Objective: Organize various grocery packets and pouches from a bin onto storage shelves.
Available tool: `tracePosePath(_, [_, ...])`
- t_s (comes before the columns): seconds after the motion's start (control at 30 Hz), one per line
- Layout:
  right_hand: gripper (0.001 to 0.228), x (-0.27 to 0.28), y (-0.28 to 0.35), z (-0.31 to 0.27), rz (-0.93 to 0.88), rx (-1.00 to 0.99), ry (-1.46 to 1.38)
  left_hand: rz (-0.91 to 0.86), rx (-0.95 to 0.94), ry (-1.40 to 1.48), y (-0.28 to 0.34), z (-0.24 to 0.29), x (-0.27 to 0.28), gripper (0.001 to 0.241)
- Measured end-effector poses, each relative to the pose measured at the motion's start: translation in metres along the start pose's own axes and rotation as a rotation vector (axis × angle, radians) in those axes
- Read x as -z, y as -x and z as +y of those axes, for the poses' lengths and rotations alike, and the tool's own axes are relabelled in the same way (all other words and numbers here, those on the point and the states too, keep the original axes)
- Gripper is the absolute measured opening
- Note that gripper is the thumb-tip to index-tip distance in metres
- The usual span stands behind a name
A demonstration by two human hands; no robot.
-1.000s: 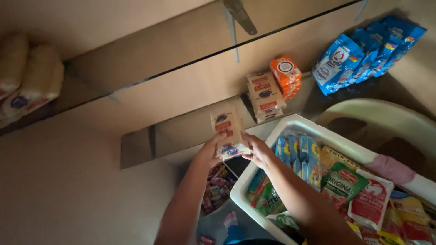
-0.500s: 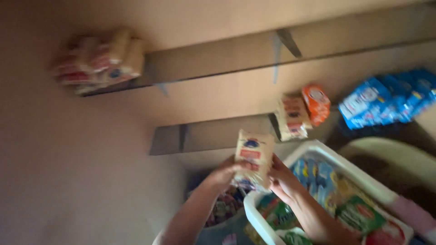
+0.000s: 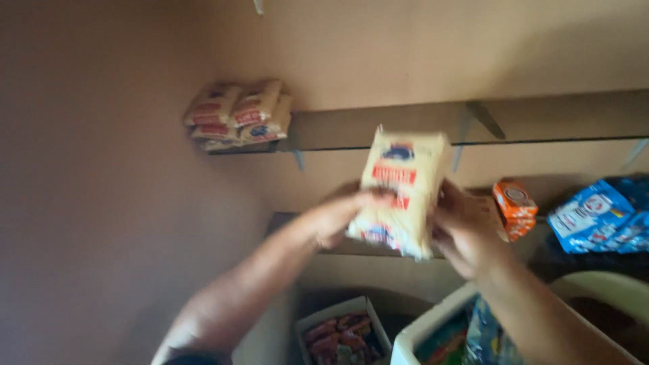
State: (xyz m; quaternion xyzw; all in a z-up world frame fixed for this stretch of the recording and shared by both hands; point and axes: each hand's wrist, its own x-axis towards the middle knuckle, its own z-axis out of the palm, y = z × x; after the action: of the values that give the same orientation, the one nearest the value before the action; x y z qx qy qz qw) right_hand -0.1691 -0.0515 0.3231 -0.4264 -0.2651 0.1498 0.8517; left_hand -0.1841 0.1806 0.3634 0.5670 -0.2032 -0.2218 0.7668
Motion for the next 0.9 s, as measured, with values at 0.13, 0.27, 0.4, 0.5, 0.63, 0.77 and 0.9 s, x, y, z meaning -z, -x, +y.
tracePosePath(0.13, [0.062, -0.017, -0.071, -0.02, 0.006, -0.025, 0.068, 0.078, -0.065, -0.137, -0.01, 0.064, 0.025, 0.058])
tracePosePath(0.27, [0.05, -0.022, -0.152, -0.013, 0.053, -0.089, 0.075, 0.154, -0.085, -0.219, -0.014, 0.123, 0.054, 0.054])
tracePosePath(0.4, [0.05, -0.053, -0.23, 0.0, 0.035, -0.13, -0.054, 0.329, -0.056, -0.282, -0.015, 0.171, 0.107, 0.051])
tracePosePath(0.5, [0.052, -0.092, -0.28, 0.004, -0.005, -0.117, -0.083, 0.405, -0.06, -0.368, -0.002, 0.212, 0.141, 0.051])
tracePosePath(0.63, [0.054, -0.157, -0.33, 0.013, -0.004, -0.115, -0.07, 0.619, 0.065, -0.425, 0.021, 0.263, 0.177, 0.056])
tracePosePath(0.77, [0.057, -0.201, -0.391, 0.043, -0.089, -0.147, -0.061, 0.65, -0.055, -0.446, 0.04, 0.295, 0.23, 0.051])
tracePosePath(0.9, [0.055, -0.214, -0.445, 0.077, -0.266, -0.15, -0.165, 0.725, -0.039, -0.428, 0.047, 0.306, 0.275, 0.047])
